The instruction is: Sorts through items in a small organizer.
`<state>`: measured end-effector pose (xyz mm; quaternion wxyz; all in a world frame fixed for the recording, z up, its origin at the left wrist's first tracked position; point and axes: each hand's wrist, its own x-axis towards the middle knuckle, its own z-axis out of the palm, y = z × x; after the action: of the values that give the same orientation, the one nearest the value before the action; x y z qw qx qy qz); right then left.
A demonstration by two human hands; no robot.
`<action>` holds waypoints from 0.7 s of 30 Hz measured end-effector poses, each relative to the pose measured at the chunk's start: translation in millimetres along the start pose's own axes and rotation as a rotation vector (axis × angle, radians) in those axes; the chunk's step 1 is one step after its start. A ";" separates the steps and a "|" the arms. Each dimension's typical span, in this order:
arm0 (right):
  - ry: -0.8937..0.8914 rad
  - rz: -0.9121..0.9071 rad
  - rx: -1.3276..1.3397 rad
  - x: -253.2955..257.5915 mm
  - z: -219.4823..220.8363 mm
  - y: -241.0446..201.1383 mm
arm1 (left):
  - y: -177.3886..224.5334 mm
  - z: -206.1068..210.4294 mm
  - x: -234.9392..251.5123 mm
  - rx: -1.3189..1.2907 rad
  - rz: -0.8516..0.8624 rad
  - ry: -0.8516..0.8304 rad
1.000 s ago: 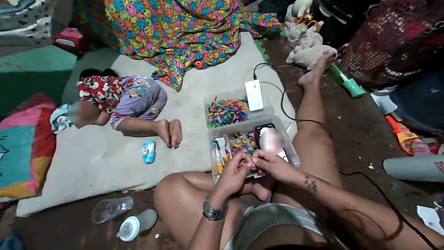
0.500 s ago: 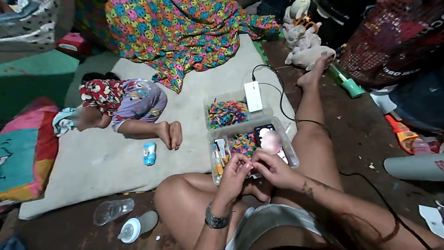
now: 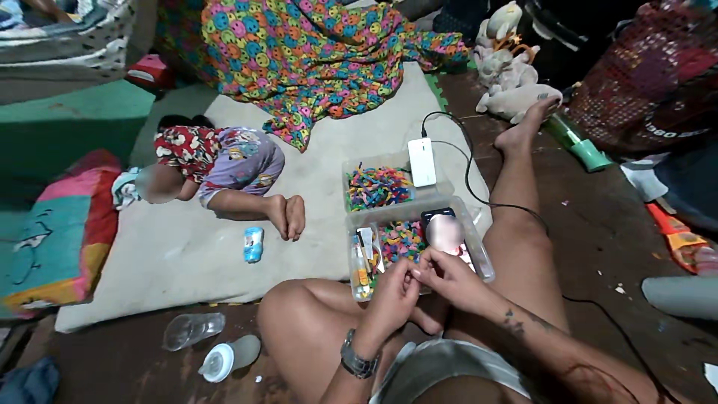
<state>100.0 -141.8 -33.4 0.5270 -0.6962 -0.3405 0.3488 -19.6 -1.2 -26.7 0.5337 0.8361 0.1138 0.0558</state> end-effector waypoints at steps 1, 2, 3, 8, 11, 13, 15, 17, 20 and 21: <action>-0.027 0.063 -0.012 0.7 -1.6 -2.9 | 0.2 1.7 0.1 0.057 0.024 0.021; -0.058 0.119 -0.016 1.7 -3.4 -4.7 | 0.0 3.0 0.5 0.100 0.047 0.040; -0.087 0.169 -0.004 2.4 -5.0 -5.3 | -1.0 3.9 0.6 0.126 0.064 0.052; -0.168 0.285 0.144 2.9 -7.1 -2.3 | -5.2 5.2 -1.3 0.179 0.147 0.079; -0.170 0.214 0.124 2.6 -7.3 1.5 | -3.3 5.2 -3.0 0.188 0.124 0.095; -0.150 0.155 0.127 2.2 -5.0 4.3 | -4.6 4.5 -4.2 0.181 0.109 0.117; -0.123 0.127 0.137 1.6 -2.3 4.8 | -6.8 3.9 -5.2 0.179 0.116 0.138; -0.086 0.087 0.148 1.8 -0.3 6.6 | -9.8 2.9 -6.7 0.183 0.134 0.146; -0.086 0.068 0.151 3.1 -0.9 9.1 | -14.6 1.5 -8.6 0.178 0.158 0.134; -0.105 0.091 0.154 3.7 -2.3 8.5 | -15.8 1.1 -9.0 0.183 0.167 0.128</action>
<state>104.8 -141.6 -41.7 0.5440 -0.6491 -0.3077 0.4337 -30.1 1.9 -41.1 0.4402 0.8827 0.0821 0.1426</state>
